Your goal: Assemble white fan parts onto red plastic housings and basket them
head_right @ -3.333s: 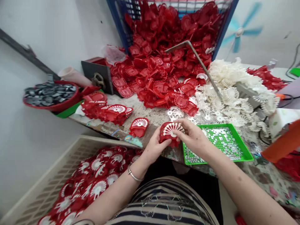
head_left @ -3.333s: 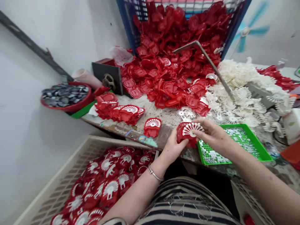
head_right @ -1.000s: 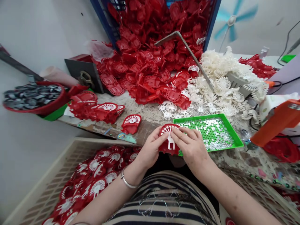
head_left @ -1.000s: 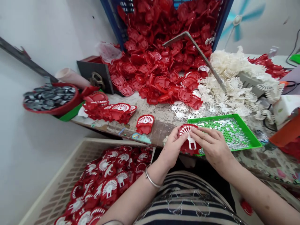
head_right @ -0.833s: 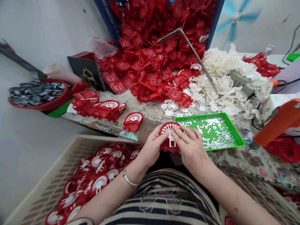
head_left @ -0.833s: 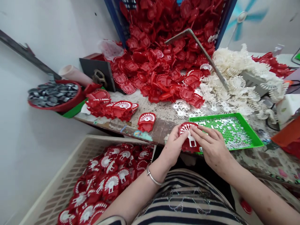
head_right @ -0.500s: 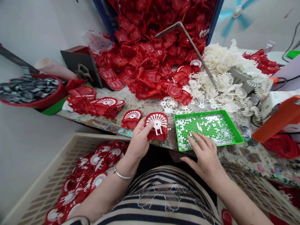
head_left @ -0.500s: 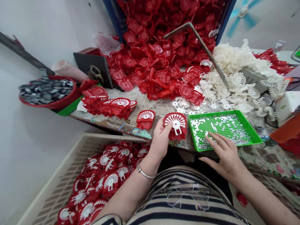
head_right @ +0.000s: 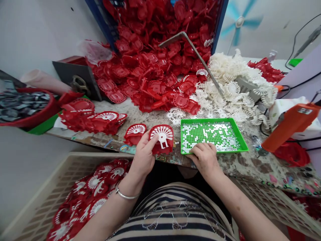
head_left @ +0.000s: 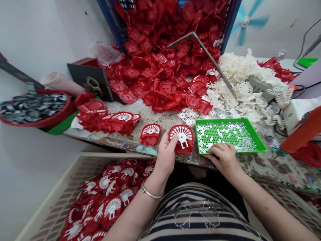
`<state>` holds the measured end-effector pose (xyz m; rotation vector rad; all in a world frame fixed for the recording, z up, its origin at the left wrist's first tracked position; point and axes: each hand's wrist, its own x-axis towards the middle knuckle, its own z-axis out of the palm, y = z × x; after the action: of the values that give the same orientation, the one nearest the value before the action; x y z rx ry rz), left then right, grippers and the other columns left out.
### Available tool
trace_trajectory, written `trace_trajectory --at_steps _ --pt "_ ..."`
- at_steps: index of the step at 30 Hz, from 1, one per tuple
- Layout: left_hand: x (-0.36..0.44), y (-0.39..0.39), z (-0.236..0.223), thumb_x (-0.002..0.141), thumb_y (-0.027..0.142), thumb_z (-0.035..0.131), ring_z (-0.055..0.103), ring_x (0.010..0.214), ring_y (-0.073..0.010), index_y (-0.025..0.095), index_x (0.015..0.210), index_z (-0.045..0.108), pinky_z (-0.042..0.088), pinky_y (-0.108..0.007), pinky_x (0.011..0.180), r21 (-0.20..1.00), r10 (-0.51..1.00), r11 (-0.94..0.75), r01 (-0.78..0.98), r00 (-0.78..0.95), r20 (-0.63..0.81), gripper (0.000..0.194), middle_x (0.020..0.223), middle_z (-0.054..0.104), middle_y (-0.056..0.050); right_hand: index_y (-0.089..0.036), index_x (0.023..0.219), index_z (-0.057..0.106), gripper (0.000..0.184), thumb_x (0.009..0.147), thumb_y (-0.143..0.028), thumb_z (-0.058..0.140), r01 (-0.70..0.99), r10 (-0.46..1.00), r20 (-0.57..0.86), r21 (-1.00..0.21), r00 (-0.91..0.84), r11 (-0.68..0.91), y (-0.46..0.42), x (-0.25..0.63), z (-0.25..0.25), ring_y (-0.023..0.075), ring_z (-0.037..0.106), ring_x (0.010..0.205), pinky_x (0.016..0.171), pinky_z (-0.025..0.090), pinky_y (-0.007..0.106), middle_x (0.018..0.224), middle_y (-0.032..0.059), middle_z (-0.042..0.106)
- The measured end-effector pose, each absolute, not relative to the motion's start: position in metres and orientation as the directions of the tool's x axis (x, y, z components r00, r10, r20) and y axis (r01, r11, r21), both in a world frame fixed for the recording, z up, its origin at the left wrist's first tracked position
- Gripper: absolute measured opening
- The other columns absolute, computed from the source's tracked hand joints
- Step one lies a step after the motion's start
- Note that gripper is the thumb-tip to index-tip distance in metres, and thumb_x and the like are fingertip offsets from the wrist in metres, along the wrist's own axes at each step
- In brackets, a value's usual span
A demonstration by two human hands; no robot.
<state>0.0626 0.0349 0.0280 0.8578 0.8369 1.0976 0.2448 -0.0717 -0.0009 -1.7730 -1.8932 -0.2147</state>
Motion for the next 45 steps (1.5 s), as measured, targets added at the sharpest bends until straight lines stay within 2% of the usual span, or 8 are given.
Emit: trace_trajectory --at_steps 4,7,10,16,26,35,41,45 --pt "0.066 0.028 0.029 0.079 0.032 0.070 0.066 0.081 -0.0144 0.018 0.111 0.060 0.053 -0.028 0.077 0.884 0.933 0.285 -0.370 0.318 -0.168 0.036 0.099 0.071 -0.003 -0.021 0.098 0.067 0.027 0.092 -0.046 0.057 0.956 0.863 0.502 -0.273 0.050 0.104 -0.076 0.244 0.010 0.0213 0.063 0.088 0.083 0.042 0.038 0.095 0.0068 0.068" --pt "0.070 0.020 0.035 0.079 0.033 0.069 0.065 0.086 -0.0163 0.018 0.114 0.059 0.052 -0.030 0.082 0.879 0.884 0.349 -0.325 0.424 -0.195 0.039 0.103 0.070 -0.004 -0.019 0.128 0.055 0.057 0.088 -0.060 0.054 0.935 0.846 0.526 -0.336 0.088 0.111 -0.077 0.236 0.031 0.0275 0.058 0.107 0.089 0.047 0.043 0.115 0.0145 0.061" --pt "0.073 0.014 0.042 0.082 0.032 0.066 0.064 0.092 -0.0174 0.018 0.115 0.058 0.051 -0.031 0.085 0.889 0.833 0.367 -0.272 0.522 -0.184 0.037 0.107 0.069 -0.005 -0.021 0.139 0.045 0.065 0.087 -0.060 0.055 0.929 0.865 0.501 -0.330 0.021 0.168 -0.072 0.228 0.049 0.0296 0.052 0.117 0.096 0.045 0.048 0.126 0.0154 0.055" --pt "0.073 0.010 0.040 0.088 0.035 0.060 0.062 0.092 -0.0161 0.020 0.117 0.058 0.049 -0.029 0.084 0.917 0.814 0.340 -0.206 0.553 -0.178 0.033 0.106 0.068 -0.004 -0.021 0.135 0.050 0.055 0.088 -0.050 0.059 0.939 0.854 0.520 -0.281 -0.025 0.199 -0.065 0.223 0.046 0.0299 0.052 0.115 0.097 0.044 0.050 0.126 0.0147 0.056" --pt "0.076 0.003 0.046 0.086 0.037 0.063 0.063 0.086 -0.0142 0.019 0.113 0.058 0.050 -0.026 0.079 0.859 0.820 0.416 -0.299 0.530 -0.213 0.032 0.101 0.069 -0.003 -0.016 0.127 0.056 0.052 0.087 -0.049 0.061 0.976 0.805 0.593 -0.171 -0.006 0.133 -0.070 0.216 0.046 0.0334 0.049 0.117 0.100 0.040 0.052 0.129 0.0167 0.056" --pt "0.074 0.003 0.045 0.089 0.037 0.059 0.063 0.085 -0.0129 0.019 0.114 0.058 0.051 -0.025 0.079 0.866 0.841 0.390 -0.314 0.505 -0.196 0.031 0.102 0.070 -0.003 -0.016 0.129 0.054 0.052 0.089 -0.049 0.059 0.967 0.785 0.619 -0.201 -0.001 0.159 -0.071 0.214 0.050 0.0308 0.051 0.117 0.100 0.040 0.050 0.129 0.0164 0.057" --pt "0.074 0.002 0.042 0.090 0.043 0.057 0.063 0.093 -0.0149 0.021 0.113 0.060 0.050 -0.027 0.085 0.877 0.857 0.367 -0.309 0.480 -0.190 0.031 0.106 0.069 -0.003 -0.014 0.128 0.054 0.052 0.089 -0.048 0.059 0.963 0.780 0.625 -0.208 -0.001 0.168 -0.069 0.213 0.049 0.0316 0.050 0.117 0.100 0.042 0.050 0.129 0.0171 0.056" --pt "0.076 0.001 0.042 0.088 0.033 0.061 0.063 0.088 -0.0138 0.020 0.113 0.058 0.051 -0.026 0.082 0.880 0.850 0.364 -0.305 0.495 -0.180 0.028 0.103 0.069 -0.003 -0.013 0.129 0.054 0.053 0.090 -0.048 0.058 0.967 0.811 0.585 -0.209 0.006 0.144 -0.068 0.211 0.043 0.0328 0.047 0.118 0.100 0.042 0.051 0.131 0.0176 0.054"
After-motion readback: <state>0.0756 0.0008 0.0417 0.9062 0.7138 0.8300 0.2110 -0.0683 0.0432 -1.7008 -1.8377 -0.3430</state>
